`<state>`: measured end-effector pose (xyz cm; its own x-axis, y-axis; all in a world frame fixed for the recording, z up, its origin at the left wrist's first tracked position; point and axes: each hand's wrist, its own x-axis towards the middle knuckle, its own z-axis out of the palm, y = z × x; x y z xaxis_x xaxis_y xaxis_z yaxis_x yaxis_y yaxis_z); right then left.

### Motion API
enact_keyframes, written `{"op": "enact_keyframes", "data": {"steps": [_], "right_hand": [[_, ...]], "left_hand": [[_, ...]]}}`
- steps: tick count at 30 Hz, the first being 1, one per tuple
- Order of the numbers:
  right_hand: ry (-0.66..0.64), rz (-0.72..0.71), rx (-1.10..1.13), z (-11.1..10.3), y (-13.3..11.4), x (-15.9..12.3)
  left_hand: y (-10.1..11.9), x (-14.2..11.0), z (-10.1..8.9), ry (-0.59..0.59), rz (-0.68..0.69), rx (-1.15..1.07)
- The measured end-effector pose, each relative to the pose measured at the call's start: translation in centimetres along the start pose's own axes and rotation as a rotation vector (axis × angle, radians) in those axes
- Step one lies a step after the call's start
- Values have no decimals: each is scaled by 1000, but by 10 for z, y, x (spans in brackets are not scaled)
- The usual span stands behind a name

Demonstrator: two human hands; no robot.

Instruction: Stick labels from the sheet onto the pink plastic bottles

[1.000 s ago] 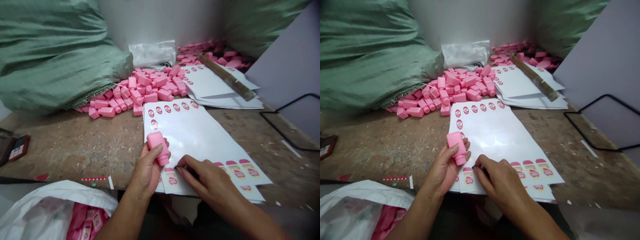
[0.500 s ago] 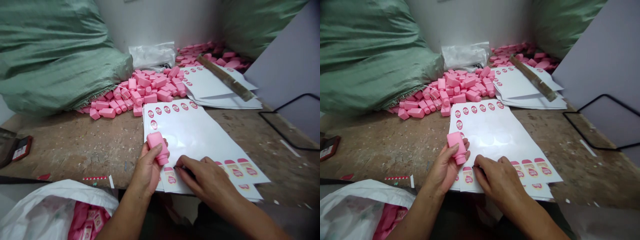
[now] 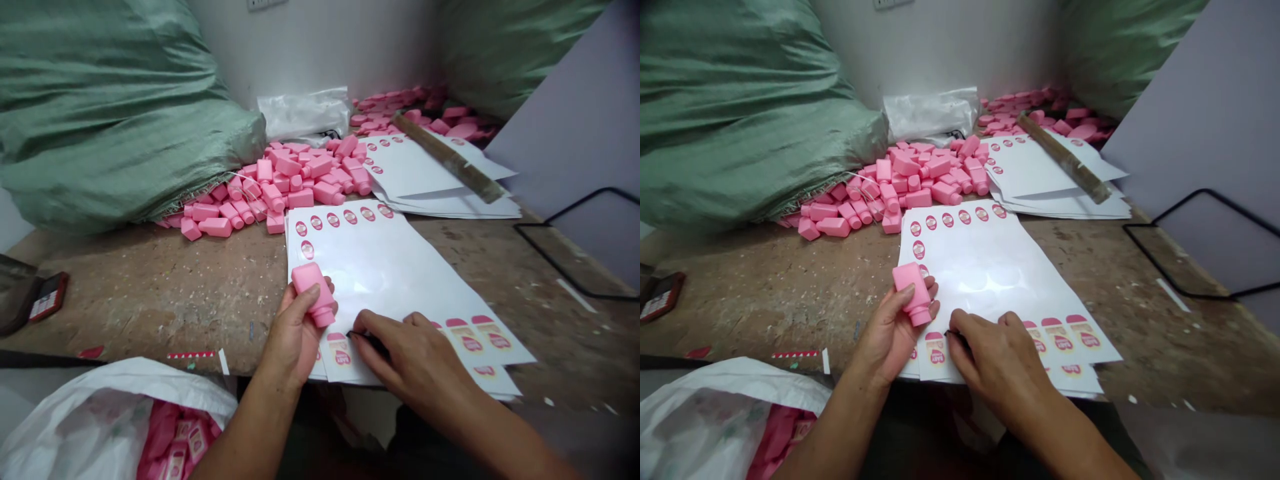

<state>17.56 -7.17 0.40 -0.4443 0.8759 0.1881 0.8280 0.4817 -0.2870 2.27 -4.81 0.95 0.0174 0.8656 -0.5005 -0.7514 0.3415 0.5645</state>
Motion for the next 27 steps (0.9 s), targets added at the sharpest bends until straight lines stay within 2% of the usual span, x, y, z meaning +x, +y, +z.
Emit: {"op": "enact_keyframes", "data": {"steps": [4,7,9,11,13,15,18,21,24,27], "right_hand": [[75,-32,-75,6,-4,0],[66,45,-27,7,-4,2],[-36,154,147,3,-1,4],[-133,266,412,-4,4,7],[-158,340,658,-13,9,8],[-127,380,794,-22,14,7],[-38,406,817,-34,17,4],[42,392,807,-41,16,2],[77,367,809,-46,15,3],[66,363,805,-46,13,4]], "left_hand": [[0,0,0,6,-3,-24],[1,-1,1,10,1,-21],[1,-1,2,15,5,-13],[1,-1,3,19,11,4],[1,0,3,13,25,36],[0,-2,2,-4,60,89],[-2,-9,3,-73,75,187],[-3,-23,8,-174,24,232],[-5,-36,15,-227,-17,187],[-10,-42,19,-225,-57,116]]}}
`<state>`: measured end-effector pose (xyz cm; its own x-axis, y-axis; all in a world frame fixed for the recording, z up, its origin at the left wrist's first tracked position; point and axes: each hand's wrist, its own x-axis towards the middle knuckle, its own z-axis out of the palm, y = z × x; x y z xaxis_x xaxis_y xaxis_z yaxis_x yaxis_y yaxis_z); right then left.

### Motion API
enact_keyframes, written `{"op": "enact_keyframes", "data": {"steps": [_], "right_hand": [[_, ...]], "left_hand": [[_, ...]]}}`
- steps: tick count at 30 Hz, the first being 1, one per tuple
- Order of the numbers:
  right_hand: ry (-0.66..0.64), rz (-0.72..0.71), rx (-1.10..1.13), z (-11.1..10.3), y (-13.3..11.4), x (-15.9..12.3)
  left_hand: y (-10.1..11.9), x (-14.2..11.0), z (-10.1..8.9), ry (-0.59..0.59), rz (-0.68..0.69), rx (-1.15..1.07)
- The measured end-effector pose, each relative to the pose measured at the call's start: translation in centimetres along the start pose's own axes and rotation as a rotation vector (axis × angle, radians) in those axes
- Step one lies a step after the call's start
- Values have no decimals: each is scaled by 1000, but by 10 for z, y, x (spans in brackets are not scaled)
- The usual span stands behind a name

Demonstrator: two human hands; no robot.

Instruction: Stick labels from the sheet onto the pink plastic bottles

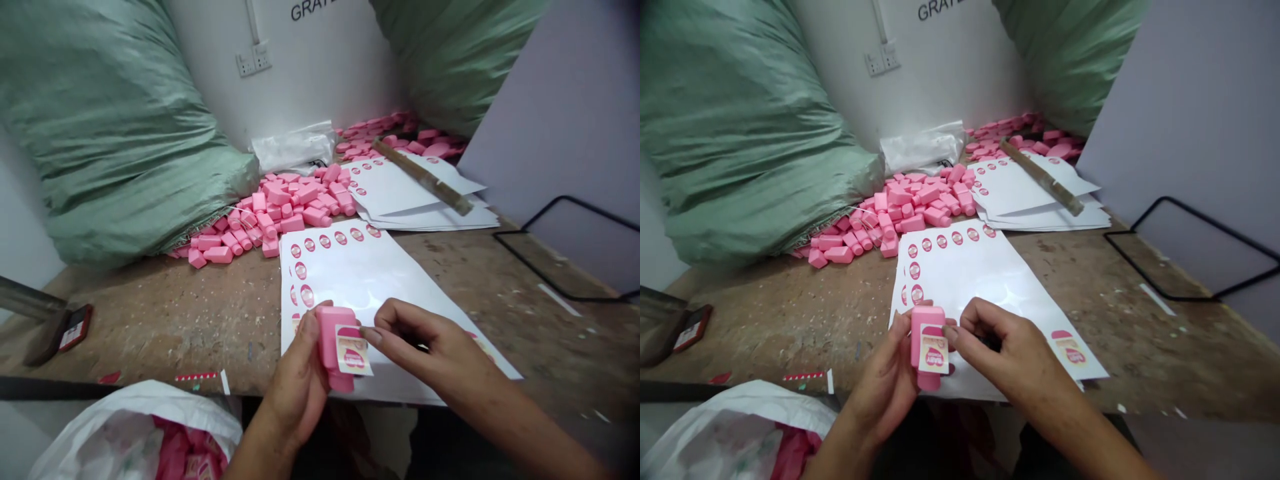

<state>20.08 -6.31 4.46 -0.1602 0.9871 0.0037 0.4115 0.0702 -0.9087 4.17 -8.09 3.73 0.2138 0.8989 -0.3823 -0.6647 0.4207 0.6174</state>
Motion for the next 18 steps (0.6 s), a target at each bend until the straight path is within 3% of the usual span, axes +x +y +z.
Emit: {"op": "enact_keyframes", "data": {"steps": [18], "right_hand": [[2,1,-59,5,12,0]], "left_hand": [[-9,-6,-2,-57,-6,99]]}}
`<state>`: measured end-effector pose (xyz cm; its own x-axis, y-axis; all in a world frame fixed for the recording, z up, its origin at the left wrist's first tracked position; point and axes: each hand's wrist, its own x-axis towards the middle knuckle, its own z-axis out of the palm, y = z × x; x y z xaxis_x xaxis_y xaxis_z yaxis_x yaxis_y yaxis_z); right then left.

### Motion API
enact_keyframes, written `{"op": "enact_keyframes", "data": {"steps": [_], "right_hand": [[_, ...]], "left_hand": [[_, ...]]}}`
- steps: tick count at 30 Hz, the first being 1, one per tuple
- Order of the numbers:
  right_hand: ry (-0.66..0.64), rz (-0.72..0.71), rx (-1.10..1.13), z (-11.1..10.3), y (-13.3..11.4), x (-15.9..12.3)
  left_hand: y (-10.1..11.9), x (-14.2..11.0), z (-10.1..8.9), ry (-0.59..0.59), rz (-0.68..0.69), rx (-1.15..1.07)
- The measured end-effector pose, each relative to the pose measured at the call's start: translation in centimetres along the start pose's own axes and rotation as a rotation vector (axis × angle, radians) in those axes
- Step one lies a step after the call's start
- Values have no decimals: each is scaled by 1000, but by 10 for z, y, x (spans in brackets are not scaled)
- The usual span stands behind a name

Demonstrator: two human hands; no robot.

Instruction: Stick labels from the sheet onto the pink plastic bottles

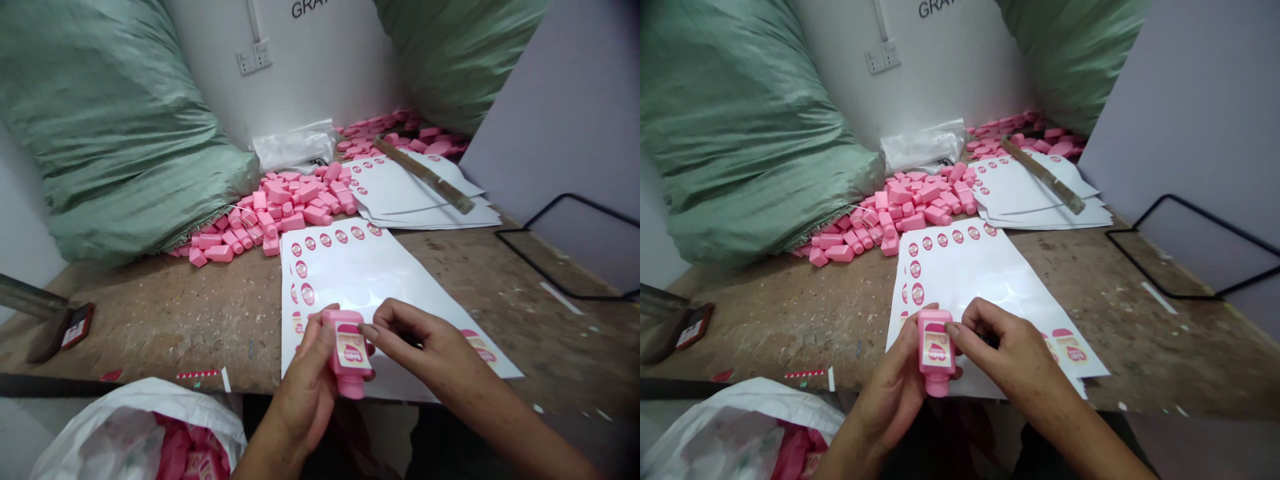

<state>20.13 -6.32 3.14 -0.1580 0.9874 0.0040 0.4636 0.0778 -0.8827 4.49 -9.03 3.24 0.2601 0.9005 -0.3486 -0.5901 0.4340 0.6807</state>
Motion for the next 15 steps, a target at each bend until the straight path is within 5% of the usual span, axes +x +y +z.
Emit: {"op": "enact_keyframes", "data": {"steps": [7,10,15], "right_hand": [[291,-277,-434,-4,5,-4],[430,-278,-479,-9,8,-3],[302,-248,-255,3,-1,-7]], "left_hand": [[0,-5,1,-21,-21,118],[1,-8,0,6,-53,136],[-4,-7,6,-48,-47,122]]}}
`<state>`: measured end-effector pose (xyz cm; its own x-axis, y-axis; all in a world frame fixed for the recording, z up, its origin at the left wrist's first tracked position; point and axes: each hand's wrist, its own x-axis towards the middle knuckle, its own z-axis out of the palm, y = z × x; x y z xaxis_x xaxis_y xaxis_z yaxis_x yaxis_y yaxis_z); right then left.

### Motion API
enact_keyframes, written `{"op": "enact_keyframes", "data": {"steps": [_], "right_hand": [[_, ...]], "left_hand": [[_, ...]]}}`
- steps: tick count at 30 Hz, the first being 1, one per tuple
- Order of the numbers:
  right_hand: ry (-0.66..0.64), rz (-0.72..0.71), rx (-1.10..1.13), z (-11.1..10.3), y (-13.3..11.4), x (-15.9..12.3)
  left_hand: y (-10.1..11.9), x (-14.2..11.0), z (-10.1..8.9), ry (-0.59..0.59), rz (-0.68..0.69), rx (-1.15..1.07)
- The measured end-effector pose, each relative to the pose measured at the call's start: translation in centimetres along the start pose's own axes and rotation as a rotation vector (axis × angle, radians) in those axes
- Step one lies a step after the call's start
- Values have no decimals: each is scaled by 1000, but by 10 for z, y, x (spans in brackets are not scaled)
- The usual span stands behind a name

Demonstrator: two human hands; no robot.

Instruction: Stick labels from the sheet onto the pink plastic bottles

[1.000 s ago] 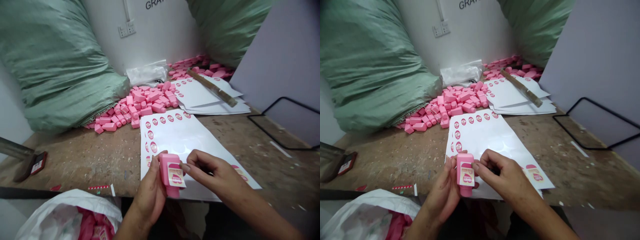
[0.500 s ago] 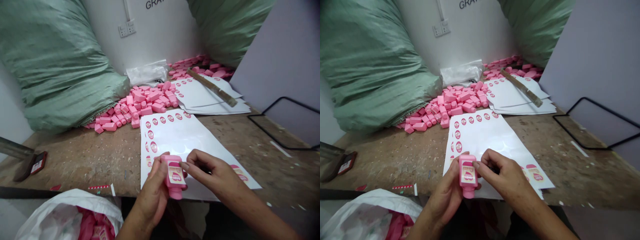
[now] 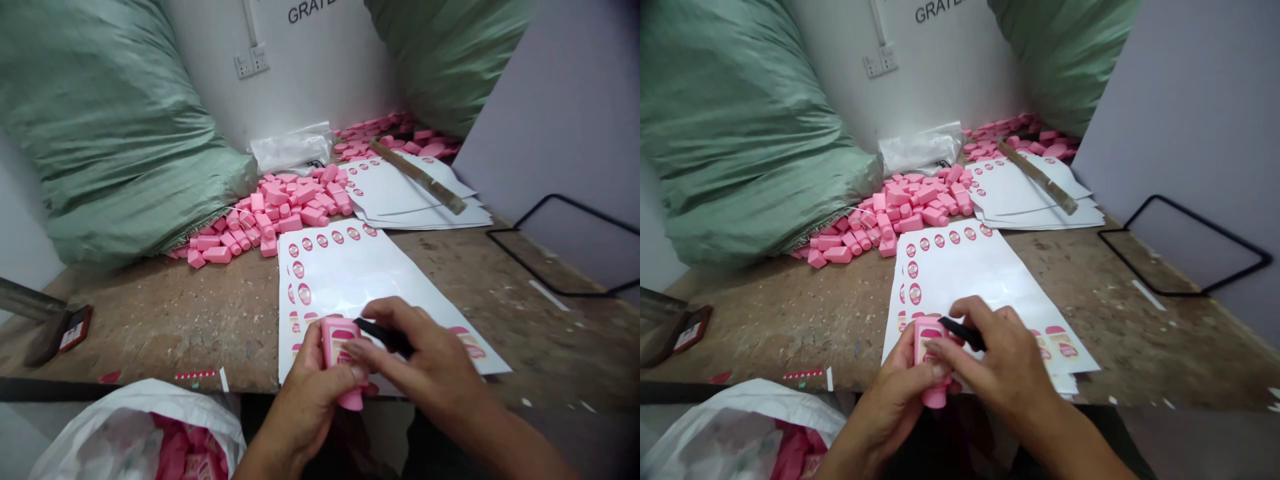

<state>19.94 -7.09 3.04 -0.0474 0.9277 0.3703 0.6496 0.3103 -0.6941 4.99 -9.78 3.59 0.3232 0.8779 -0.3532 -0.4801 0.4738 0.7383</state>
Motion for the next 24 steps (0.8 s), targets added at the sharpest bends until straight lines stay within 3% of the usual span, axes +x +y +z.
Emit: {"op": "enact_keyframes", "data": {"steps": [4,6,9,11,13,15,17,18,21,24], "right_hand": [[-36,62,59,7,-4,-1],[-40,99,59,6,3,-1],[-72,155,52,7,17,0],[-84,171,58,13,28,-1],[-107,141,64,24,38,-3],[-127,76,55,36,47,-4],[-147,23,37,44,52,-5],[-168,16,27,45,54,-5],[-273,51,-8,38,47,-6],[-343,76,-50,31,32,-6]], "left_hand": [[10,-18,-13,33,-89,168],[29,-47,-37,84,-199,436],[69,-111,-85,238,-338,1033],[93,-146,-111,351,-345,1307],[112,-155,-127,432,-284,1476],[126,-131,-136,492,-79,1599],[140,-80,-144,552,202,1732],[147,-49,-149,589,271,1768],[166,39,-166,620,351,1836],[175,96,-181,611,361,1881]]}}
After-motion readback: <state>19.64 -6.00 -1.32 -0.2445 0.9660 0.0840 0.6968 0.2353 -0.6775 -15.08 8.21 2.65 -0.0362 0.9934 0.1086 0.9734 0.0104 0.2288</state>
